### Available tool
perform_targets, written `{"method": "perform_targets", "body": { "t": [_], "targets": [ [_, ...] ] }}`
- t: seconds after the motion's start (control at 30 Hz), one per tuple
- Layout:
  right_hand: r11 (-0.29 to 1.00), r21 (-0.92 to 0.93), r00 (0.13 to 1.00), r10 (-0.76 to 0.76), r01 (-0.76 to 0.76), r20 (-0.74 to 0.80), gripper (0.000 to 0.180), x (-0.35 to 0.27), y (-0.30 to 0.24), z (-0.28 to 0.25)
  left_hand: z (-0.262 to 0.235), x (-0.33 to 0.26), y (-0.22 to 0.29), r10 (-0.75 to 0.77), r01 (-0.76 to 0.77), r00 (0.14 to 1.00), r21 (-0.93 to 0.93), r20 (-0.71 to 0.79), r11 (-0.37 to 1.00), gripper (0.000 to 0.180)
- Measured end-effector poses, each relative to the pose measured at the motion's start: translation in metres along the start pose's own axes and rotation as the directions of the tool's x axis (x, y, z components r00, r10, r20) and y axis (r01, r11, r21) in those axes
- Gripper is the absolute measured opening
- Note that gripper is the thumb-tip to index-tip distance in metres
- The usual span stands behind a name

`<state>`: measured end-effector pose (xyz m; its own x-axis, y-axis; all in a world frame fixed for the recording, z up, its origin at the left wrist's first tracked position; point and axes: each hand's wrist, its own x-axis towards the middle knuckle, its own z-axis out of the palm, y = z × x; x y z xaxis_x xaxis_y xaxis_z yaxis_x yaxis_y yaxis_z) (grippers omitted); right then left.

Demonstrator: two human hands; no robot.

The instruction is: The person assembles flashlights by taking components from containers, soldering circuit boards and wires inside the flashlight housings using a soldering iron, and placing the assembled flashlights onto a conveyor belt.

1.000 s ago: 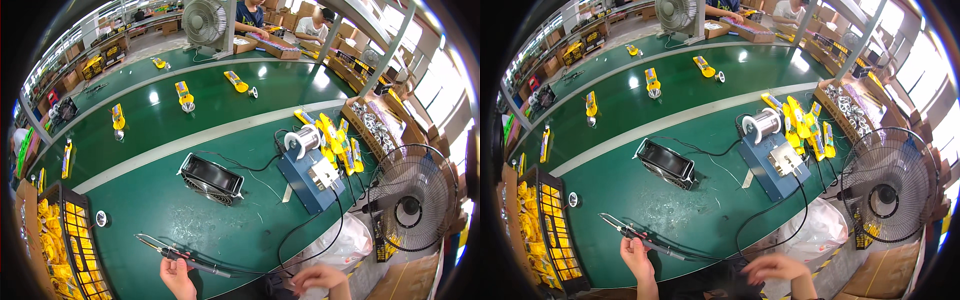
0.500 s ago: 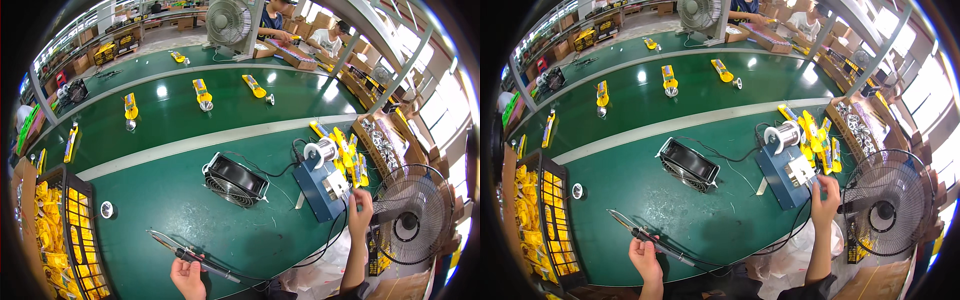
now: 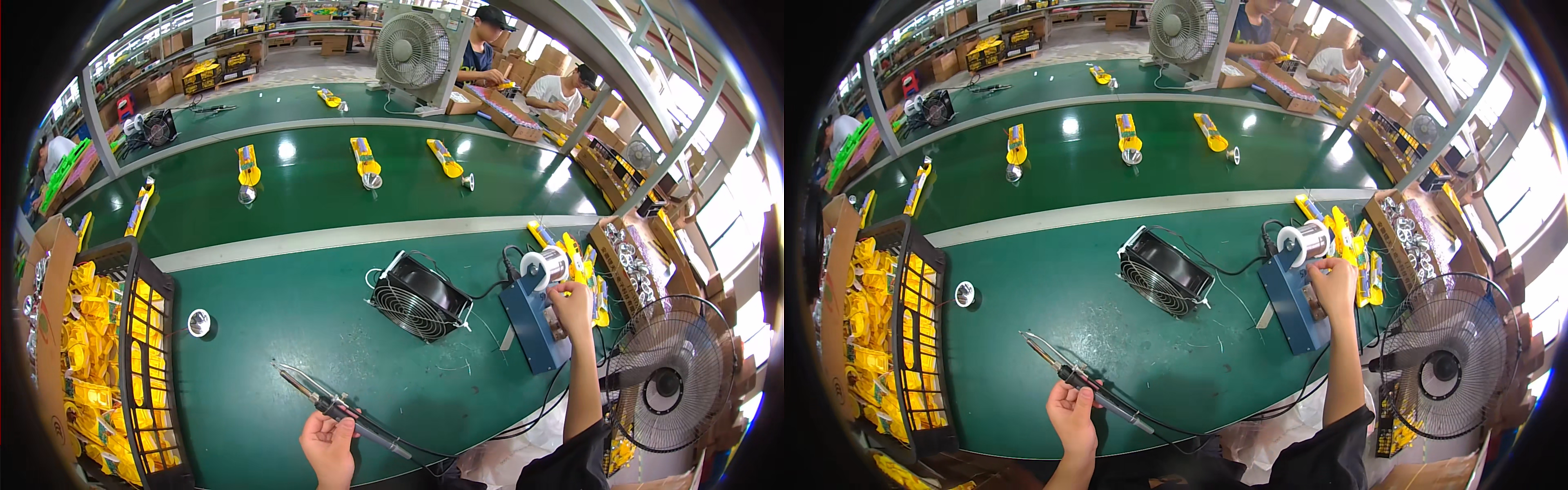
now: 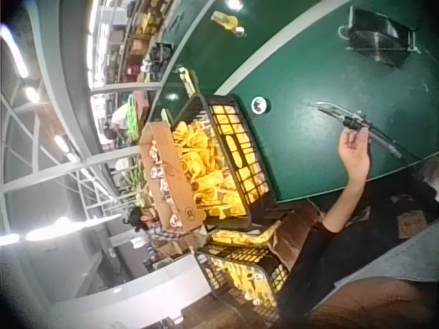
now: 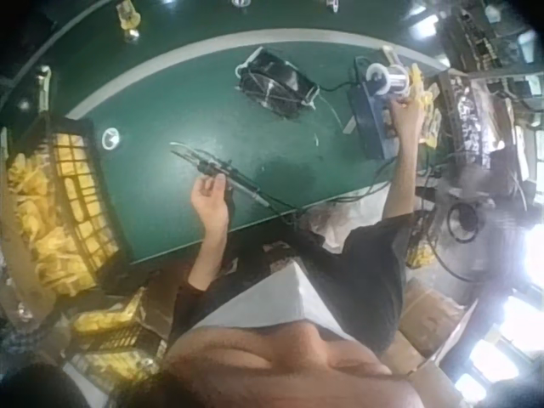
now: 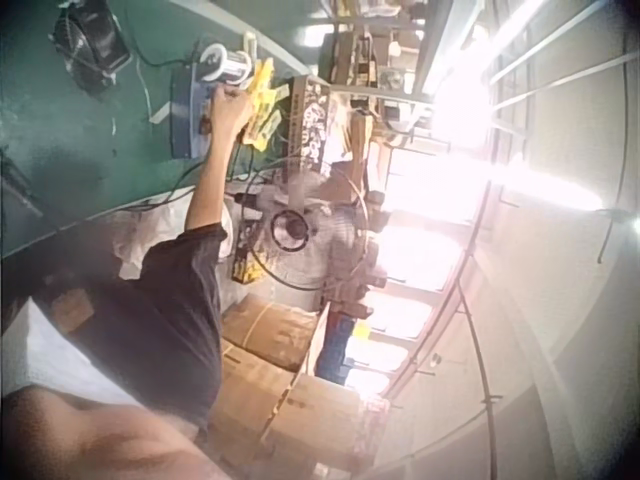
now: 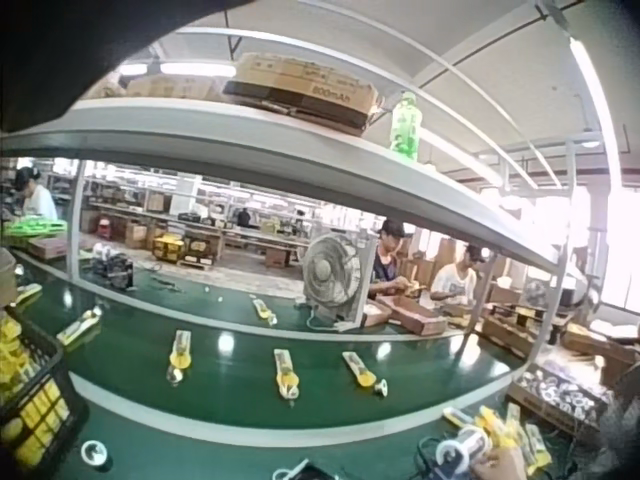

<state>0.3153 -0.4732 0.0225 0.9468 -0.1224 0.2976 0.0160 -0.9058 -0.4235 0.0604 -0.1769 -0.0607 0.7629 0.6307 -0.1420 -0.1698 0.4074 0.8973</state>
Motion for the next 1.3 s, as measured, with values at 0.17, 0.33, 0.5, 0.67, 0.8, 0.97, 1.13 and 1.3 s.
{"method": "perform_targets", "body": {
  "t": [0.17,0.33,0.5,0.67,0.8,0.97,1.13,1.3],
  "targets": [
    [0.98,-0.199,0.998,0.001,-0.013,-0.061,0.024,-0.003,-0.016,-0.018,0.0,0.0,0.001,-0.019,0.019,1.0,0.015,0.005,1.0,0.013],
    [0.74,-0.144,0.73,-0.576,0.656,0.367,0.061,0.04,-0.043,-0.047,0.002,-0.001,0.003,-0.067,0.065,0.997,0.044,0.04,0.997,0.014],
    [0.694,-0.134,0.46,-0.307,0.707,0.833,0.067,0.09,-0.065,-0.041,0.004,-0.001,0.005,-0.063,0.062,0.998,0.035,0.028,0.997,0.013],
    [0.606,-0.185,0.435,-0.295,0.774,0.851,0.062,0.091,-0.069,-0.04,0.004,0.001,0.005,-0.072,0.072,0.997,-0.019,-0.016,0.997,0.013],
    [0.581,-0.172,0.468,-0.408,0.795,0.784,0.059,0.078,-0.065,-0.043,0.003,0.0,0.006,-0.088,0.088,0.996,-0.01,0.001,0.996,0.013],
    [0.547,-0.301,0.614,-0.582,0.781,0.534,0.056,0.049,-0.053,-0.04,0.001,0.001,0.005,-0.087,0.087,0.996,-0.026,0.01,0.996,0.014],
    [0.584,-0.283,0.639,-0.6,0.761,0.48,0.062,0.049,-0.056,-0.039,0.001,0.0,0.004,-0.11,0.111,0.994,-0.037,0.025,0.993,0.015],
    [0.707,-0.18,0.446,-0.21,0.684,0.87,0.072,0.087,-0.074,-0.041,0.001,0.001,0.004,-0.091,0.091,0.996,-0.016,0.017,0.996,0.014]
  ]
}}
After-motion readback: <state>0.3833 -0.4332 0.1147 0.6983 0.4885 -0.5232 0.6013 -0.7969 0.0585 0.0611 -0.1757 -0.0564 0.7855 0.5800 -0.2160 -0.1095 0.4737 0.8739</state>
